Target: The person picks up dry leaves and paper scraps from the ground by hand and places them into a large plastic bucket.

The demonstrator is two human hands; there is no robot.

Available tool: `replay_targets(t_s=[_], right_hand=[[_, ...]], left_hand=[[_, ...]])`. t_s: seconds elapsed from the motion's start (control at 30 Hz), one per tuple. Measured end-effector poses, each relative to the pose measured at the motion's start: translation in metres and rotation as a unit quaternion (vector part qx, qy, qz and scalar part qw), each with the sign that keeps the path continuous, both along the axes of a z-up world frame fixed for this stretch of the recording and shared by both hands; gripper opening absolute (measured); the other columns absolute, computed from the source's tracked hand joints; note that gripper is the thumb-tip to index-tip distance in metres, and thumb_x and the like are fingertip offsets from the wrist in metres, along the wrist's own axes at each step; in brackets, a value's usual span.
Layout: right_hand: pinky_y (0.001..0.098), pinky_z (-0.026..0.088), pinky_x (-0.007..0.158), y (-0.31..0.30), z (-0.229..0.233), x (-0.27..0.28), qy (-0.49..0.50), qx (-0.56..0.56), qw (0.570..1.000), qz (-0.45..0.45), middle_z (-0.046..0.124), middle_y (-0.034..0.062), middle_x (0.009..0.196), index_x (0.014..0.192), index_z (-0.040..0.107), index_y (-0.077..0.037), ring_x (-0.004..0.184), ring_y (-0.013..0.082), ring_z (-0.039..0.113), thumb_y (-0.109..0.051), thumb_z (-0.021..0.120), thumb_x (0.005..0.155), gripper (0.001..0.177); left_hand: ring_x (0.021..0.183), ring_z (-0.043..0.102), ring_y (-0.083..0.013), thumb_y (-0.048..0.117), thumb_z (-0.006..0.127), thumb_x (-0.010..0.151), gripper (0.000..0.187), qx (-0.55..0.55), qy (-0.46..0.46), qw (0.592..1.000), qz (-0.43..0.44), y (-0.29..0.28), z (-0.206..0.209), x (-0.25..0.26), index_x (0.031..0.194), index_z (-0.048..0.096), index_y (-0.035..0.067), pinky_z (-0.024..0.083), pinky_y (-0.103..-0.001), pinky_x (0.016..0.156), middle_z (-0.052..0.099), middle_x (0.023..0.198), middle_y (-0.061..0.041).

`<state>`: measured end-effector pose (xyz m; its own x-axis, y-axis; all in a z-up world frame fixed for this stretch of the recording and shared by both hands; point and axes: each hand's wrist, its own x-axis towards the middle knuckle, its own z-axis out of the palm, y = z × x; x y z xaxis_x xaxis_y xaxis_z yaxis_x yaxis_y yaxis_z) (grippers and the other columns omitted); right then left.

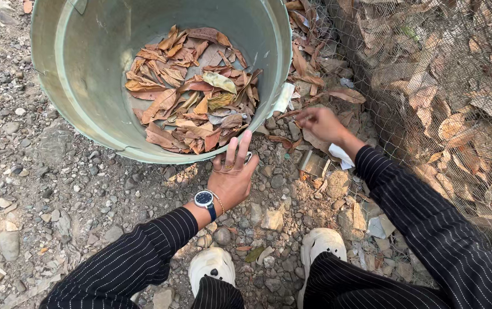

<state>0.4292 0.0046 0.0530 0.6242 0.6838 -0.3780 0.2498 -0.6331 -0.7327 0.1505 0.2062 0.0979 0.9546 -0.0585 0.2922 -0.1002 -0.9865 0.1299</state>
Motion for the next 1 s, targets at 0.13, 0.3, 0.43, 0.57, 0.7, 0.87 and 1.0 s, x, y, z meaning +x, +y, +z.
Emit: replay_targets(t_s=[0.13,0.3,0.43,0.57,0.7,0.87,1.0], right_hand=[[0.0432,0.046,0.107,-0.019,-0.063,-0.013,-0.083,-0.1,0.97,0.205,0.047,0.0169,0.151,0.124,0.07,-0.008,0.122,0.0297,0.061,-0.012,0.057,0.094,0.033],[0.0425,0.041,0.112,-0.021,-0.106,-0.022,-0.046,-0.098,0.971,0.215,0.048,0.0143,0.15,0.133,0.064,-0.008,0.13,0.031,0.055,-0.016,0.055,0.097,0.038],[0.0388,0.046,0.111,-0.017,-0.098,-0.027,-0.001,-0.132,0.975,0.177,0.058,0.0122,0.143,0.137,0.061,-0.01,0.124,0.0265,0.062,-0.019,0.054,0.099,0.04],[0.0376,0.044,0.109,-0.019,-0.076,-0.024,0.053,-0.112,0.982,0.142,0.068,0.0079,0.129,0.131,0.067,-0.01,0.12,0.0227,0.064,-0.023,0.056,0.099,0.037],[0.0375,0.049,0.094,-0.042,-0.048,-0.005,0.172,-0.014,0.984,0.049,0.078,0.0094,0.113,0.118,0.075,-0.003,0.104,0.02,0.069,-0.024,0.054,0.102,0.034],[0.0303,0.049,0.073,-0.03,0.015,0.009,0.103,0.094,0.972,-0.191,0.077,0.0112,0.115,0.117,0.073,-0.002,0.092,0.0186,0.065,-0.02,0.057,0.103,0.027],[0.0274,0.048,0.097,0.001,0.085,-0.001,-0.096,0.308,0.941,-0.105,0.068,0.0116,0.135,0.132,0.069,-0.002,0.119,0.0168,0.062,-0.014,0.059,0.107,0.029]], left_hand=[[0.149,0.019,-0.033,0.014,0.068,0.074,0.043,0.017,0.003,1.0,0.0,0.002,0.001,0.0,0.117,0.061,0.015,0.031,-0.046,0.1,0.013,0.168,-0.015],[0.15,0.026,-0.0292,0.014,0.066,0.078,0.043,0.097,0.002,0.995,0.012,0.004,0.01,-0.006,0.12,0.062,0.011,0.037,-0.037,0.094,0.021,0.168,-0.014],[0.15,0.027,-0.0272,0.012,0.063,0.082,0.037,0.134,0.002,0.991,0.019,0.002,0.017,-0.009,0.119,0.062,0.01,0.04,-0.033,0.091,0.022,0.169,-0.013],[0.15,0.027,-0.0297,0.015,0.064,0.083,0.039,0.155,0.012,0.988,0.021,0.001,0.025,-0.008,0.121,0.064,0.009,0.042,-0.035,0.093,0.02,0.168,-0.015],[0.147,0.026,-0.0344,0.02,0.065,0.08,0.054,0.193,0.03,0.98,0.033,-0.005,0.035,-0.007,0.132,0.063,0.007,0.043,-0.038,0.097,0.018,0.165,-0.019],[0.147,0.024,-0.0449,0.024,0.063,0.088,0.042,0.261,0.114,0.957,0.059,-0.019,0.047,-0.005,0.129,0.063,0.01,0.05,-0.045,0.088,0.012,0.165,-0.026],[0.144,0.031,-0.051,0.025,0.061,0.095,0.037,0.305,0.17,0.934,0.079,-0.032,0.05,0.002,0.128,0.065,0.01,0.051,-0.041,0.075,0.012,0.166,-0.031]])
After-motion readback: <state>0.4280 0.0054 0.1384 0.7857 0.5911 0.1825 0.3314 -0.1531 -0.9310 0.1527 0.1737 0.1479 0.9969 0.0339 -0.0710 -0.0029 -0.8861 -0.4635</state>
